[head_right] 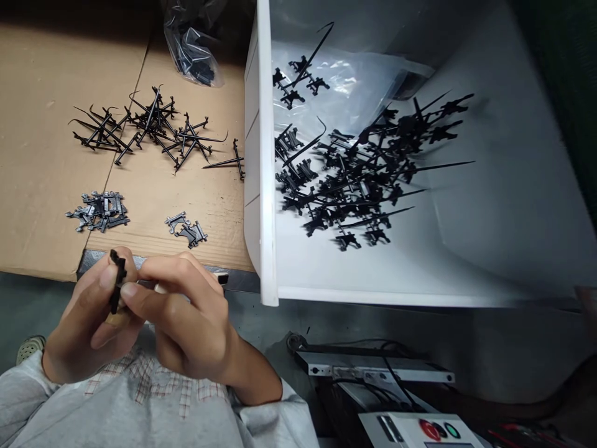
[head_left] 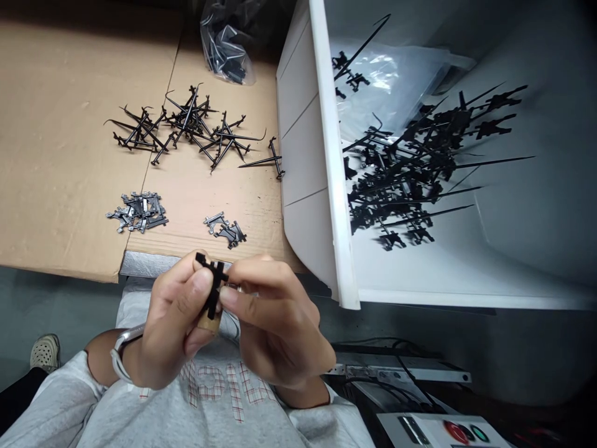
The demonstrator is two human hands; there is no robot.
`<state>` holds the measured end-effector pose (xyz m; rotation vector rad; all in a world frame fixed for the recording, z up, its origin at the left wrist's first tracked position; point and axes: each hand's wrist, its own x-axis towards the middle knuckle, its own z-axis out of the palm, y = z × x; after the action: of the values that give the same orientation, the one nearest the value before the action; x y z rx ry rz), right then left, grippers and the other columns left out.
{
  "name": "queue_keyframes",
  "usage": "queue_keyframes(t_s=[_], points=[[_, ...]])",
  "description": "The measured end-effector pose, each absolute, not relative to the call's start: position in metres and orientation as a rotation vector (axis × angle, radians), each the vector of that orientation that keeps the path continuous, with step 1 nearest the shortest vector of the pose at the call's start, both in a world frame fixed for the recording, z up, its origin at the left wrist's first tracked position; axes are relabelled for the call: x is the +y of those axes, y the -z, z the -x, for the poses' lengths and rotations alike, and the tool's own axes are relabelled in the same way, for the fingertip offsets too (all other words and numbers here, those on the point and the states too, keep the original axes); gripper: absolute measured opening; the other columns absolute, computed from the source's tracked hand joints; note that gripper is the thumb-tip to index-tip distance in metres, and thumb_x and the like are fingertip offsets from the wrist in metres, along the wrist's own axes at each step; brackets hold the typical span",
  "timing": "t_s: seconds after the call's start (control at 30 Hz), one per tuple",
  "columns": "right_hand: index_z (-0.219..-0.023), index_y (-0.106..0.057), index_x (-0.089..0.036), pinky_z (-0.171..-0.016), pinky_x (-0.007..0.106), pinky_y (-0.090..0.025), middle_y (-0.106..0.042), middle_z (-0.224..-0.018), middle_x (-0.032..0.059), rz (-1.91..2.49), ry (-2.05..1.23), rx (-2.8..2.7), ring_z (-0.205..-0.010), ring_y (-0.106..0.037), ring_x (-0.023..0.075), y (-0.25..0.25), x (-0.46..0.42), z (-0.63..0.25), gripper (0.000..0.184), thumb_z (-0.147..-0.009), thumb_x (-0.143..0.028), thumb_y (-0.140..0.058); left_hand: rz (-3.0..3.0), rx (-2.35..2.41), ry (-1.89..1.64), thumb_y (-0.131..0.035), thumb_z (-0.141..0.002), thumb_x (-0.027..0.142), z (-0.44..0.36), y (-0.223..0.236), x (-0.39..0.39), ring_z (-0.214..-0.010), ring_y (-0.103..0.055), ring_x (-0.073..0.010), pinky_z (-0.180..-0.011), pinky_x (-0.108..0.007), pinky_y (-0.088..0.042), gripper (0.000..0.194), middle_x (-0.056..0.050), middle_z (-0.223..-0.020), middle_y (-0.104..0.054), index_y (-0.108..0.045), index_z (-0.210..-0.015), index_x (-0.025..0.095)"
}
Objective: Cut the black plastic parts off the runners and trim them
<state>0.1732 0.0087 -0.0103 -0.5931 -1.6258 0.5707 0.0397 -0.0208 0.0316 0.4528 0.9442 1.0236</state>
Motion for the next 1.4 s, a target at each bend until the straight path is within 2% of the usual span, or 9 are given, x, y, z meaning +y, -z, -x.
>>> queue_keyframes(t_s=[0.23,0.37,0.6,0.73,0.9,0.97,1.13,1.27,1.4], points=[[-0.114,-0.075,-0.012,-0.067,0.03,-0.06,-0.075,-0.101,0.01,0.551,-0.622,-1.563,-0.08,-0.069,0.0175,0.015,0.011,-0.172,0.031,-0.092,0.002,-0.059,-0.562,0.748,-1.147,-0.061,-0.106,0.049,-0.045,-0.025,-0.015,-0.035,-0.011,-0.007,-0.04,-0.028,-0.006,0.042,0.013,-0.04,-0.023,-0.047,-0.076,0.024],[-0.121,-0.074,-0.017,-0.063,0.027,-0.06,-0.075,-0.101,0.0074,0.597,-0.838,-1.472,-0.082,-0.071,0.0165,0.009,0.01,-0.178,0.032,-0.1,0.0,-0.056,-0.54,0.733,-1.157,-0.061,-0.107,0.042,-0.044,-0.023,-0.014,-0.038,-0.016,-0.0088,-0.039,-0.026,-0.012,0.037,0.011,-0.043,-0.026,-0.051,-0.076,0.024],[-0.121,-0.074,-0.025,-0.047,0.021,-0.05,-0.068,-0.094,0.0004,0.561,-1.364,-1.233,-0.057,-0.057,0.0083,-0.001,0.007,-0.184,0.022,-0.109,-0.014,-0.059,-0.65,0.8,-1.148,-0.062,-0.106,0.05,-0.037,-0.021,-0.01,-0.037,-0.023,-0.0107,-0.035,-0.024,-0.016,0.043,0.01,-0.042,-0.029,-0.051,-0.073,0.024],[-0.12,-0.074,-0.024,-0.046,0.018,-0.046,-0.066,-0.096,0.0015,0.566,-1.428,-1.225,-0.063,-0.059,0.0084,-0.001,0.008,-0.187,0.02,-0.109,-0.014,-0.061,-0.73,0.873,-1.154,-0.059,-0.108,0.05,-0.031,-0.013,-0.011,-0.041,-0.03,-0.0117,-0.041,-0.024,-0.025,0.042,0.01,-0.043,-0.034,-0.055,-0.076,0.024],[-0.121,-0.074,-0.025,-0.047,0.019,-0.048,-0.067,-0.097,0.0025,0.668,-1.305,-1.326,-0.066,-0.062,0.0106,0.0,0.011,-0.202,0.022,-0.109,-0.015,-0.06,-1.186,1.377,-1.285,-0.072,-0.103,0.037,0.007,0.003,0.0,-0.058,-0.054,-0.0124,-0.06,-0.026,-0.04,0.027,0.004,-0.065,-0.064,-0.066,-0.08,0.023],[-0.121,-0.075,-0.026,-0.048,0.02,-0.048,-0.067,-0.098,0.003,0.724,-1.261,-1.365,-0.068,-0.063,0.0113,0.002,0.012,-0.206,0.023,-0.109,-0.013,-0.06,-1.366,1.624,-1.223,-0.075,-0.098,0.034,0.032,0.008,0.008,-0.07,-0.059,-0.0164,-0.067,-0.029,-0.042,0.018,0.003,-0.073,-0.067,-0.069,-0.084,0.023],[-0.117,-0.074,-0.027,-0.049,0.02,-0.051,-0.069,-0.098,0.0031,0.815,-1.24,-1.385,-0.069,-0.065,0.0122,0.008,0.013,-0.206,0.021,-0.109,-0.013,-0.06,-1.754,1.995,-0.775,-0.063,-0.101,0.036,0.08,0.018,0.023,-0.094,-0.065,-0.0283,-0.085,-0.04,-0.043,0.016,-0.005,-0.095,-0.073,-0.067,-0.091,0.025],[-0.115,-0.074,-0.027,-0.051,0.02,-0.052,-0.069,-0.1,0.003,0.899,-1.228,-1.376,-0.069,-0.065,0.0118,0.013,0.01,-0.206,0.019,-0.107,-0.014,-0.063,-1.85,2.233,-0.66,-0.059,-0.106,0.035,0.073,0.017,0.025,-0.116,-0.065,-0.038,-0.097,-0.051,-0.043,0.018,-0.014,-0.117,-0.074,-0.068,-0.116,0.023],[-0.117,-0.075,-0.028,-0.056,0.02,-0.053,-0.068,-0.101,0.0032,0.937,-1.224,-1.369,-0.073,-0.063,0.0116,0.021,0.001,-0.211,0.023,-0.103,-0.011,-0.067,-2.157,2.027,-0.703,-0.054,-0.11,0.03,0.04,0.01,0.031,-0.117,-0.067,-0.038,-0.099,-0.054,-0.048,0.022,-0.018,-0.123,-0.073,-0.066,-0.126,0.019]])
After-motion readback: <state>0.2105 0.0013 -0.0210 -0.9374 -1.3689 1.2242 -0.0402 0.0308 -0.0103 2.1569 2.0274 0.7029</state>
